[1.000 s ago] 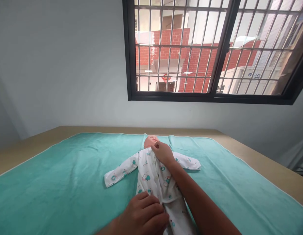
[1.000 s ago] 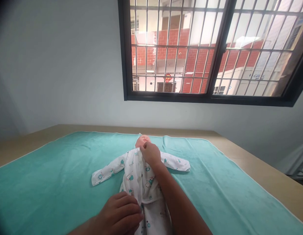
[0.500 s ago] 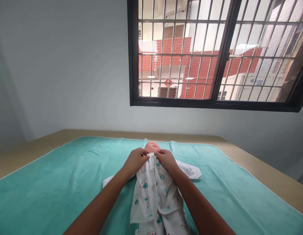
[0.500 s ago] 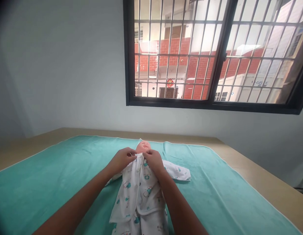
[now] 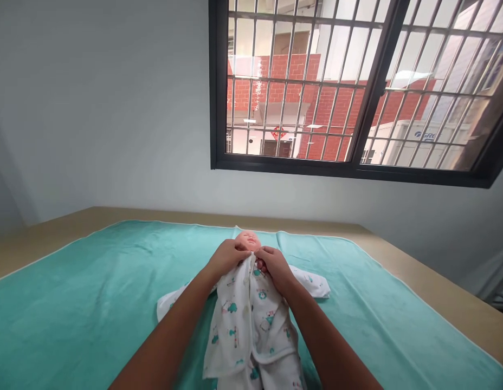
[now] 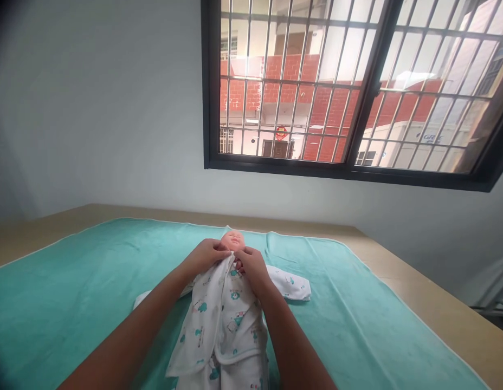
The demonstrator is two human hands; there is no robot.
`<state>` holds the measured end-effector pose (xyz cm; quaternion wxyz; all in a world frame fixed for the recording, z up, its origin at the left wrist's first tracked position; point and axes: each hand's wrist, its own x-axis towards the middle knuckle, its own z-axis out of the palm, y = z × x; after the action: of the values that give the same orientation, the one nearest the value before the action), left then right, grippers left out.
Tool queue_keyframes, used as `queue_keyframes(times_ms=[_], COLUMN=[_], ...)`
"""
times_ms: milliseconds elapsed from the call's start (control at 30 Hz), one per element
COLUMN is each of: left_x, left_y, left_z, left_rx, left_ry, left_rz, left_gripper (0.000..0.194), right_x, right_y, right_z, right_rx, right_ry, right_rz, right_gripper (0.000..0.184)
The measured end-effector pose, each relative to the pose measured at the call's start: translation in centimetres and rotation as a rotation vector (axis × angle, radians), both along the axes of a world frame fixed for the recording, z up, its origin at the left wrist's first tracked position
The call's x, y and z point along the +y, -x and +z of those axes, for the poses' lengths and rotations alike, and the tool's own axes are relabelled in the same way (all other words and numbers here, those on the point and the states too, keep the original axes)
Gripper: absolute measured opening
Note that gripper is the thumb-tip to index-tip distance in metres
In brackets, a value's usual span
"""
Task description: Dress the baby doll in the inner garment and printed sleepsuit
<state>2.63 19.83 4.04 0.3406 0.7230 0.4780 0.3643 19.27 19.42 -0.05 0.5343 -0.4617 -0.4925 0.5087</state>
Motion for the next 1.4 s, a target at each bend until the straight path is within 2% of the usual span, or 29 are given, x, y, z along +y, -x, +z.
queue_keyframes(times_ms=[233, 567, 767, 1067, 1400], left_x=[-0.1, -0.1, 0.2, 0.6, 0.3], left_y=[-1.2, -0.9, -0.9, -1.1, -1.2], left_z=[-1.0, -1.0, -1.5, -1.9, -1.9], left_rx=[-0.116, -0.260, -0.289, -0.281, -0.277], left_ry=[-0.008, 0.136, 0.142, 0.126, 0.065], left_rz=[0.035, -0.031, -0.031, 0.008, 0.020], left_gripper=[0.019, 0.026, 0.025, 0.018, 0.017], right_x=[-0.2, -0.3, 0.1, 0.6, -0.2], right_y=[-0.7, -0.9, -1.6, -1.5, -1.7], right_z=[0.0, 0.0, -0.8, -1.2, -0.5], right_rx=[0.167, 0.259, 0.308, 0.322, 0.270], right_ry=[0.031, 0.022, 0.024, 0.025, 0.035], right_rz=[0.065, 0.129, 0.145, 0.120, 0.151], right_gripper=[0.018, 0.022, 0.020, 0.014, 0.019])
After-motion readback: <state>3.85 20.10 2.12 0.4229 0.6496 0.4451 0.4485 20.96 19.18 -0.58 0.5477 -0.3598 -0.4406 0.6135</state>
